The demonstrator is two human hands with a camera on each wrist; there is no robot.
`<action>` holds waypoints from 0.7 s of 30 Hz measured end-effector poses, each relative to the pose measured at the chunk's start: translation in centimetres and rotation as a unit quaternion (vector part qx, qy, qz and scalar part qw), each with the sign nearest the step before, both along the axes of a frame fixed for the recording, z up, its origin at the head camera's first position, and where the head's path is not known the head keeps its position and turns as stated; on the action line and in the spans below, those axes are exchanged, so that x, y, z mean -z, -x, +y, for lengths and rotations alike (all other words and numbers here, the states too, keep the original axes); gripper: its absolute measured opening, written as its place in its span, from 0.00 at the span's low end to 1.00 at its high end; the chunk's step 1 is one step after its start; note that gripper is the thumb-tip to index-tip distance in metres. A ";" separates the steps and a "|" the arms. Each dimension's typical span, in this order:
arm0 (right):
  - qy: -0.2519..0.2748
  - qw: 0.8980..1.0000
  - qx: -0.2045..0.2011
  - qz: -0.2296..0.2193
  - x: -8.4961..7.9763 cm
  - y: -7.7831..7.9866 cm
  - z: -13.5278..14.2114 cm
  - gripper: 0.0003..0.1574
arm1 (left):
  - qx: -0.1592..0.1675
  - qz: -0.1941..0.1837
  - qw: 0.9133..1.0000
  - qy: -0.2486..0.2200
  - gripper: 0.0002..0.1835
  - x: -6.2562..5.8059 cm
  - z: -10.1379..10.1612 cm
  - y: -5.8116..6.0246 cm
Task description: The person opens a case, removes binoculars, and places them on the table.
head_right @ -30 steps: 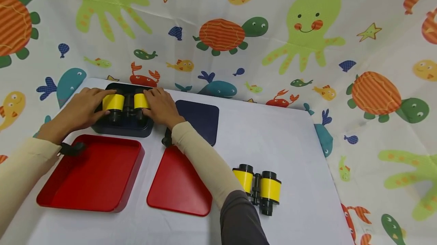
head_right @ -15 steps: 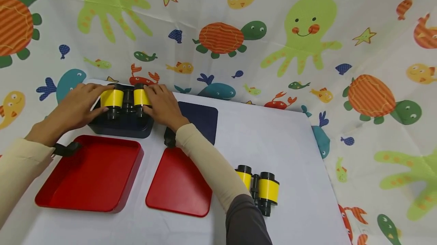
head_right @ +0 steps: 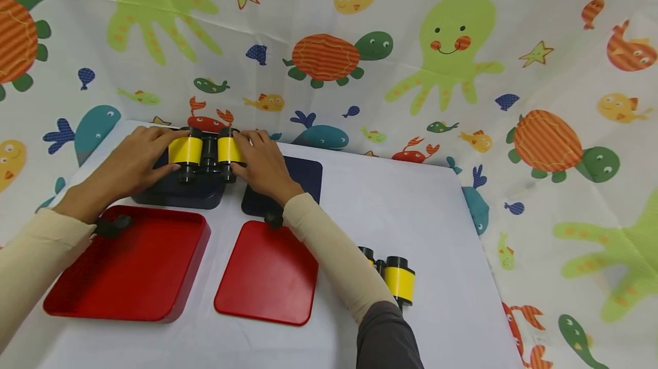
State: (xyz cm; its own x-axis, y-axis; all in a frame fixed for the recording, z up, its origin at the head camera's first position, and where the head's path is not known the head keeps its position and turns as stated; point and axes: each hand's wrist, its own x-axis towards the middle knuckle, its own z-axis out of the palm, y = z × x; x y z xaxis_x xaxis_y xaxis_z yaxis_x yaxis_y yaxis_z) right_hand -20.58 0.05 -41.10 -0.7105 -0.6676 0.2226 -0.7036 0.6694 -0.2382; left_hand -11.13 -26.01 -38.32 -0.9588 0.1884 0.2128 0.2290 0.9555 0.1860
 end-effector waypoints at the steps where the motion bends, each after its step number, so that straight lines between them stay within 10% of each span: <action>1: -0.001 1.000 0.003 0.001 0.0 0.0 0.4 0.46 | 0.004 0.002 1.000 0.001 0.44 0.0 0.3 0.1; 21: 0.050 0.997 0.026 -0.052 0.7 -0.6 8.2 0.47 | 0.079 -0.012 0.996 -0.033 0.43 1.0 6.0 2.2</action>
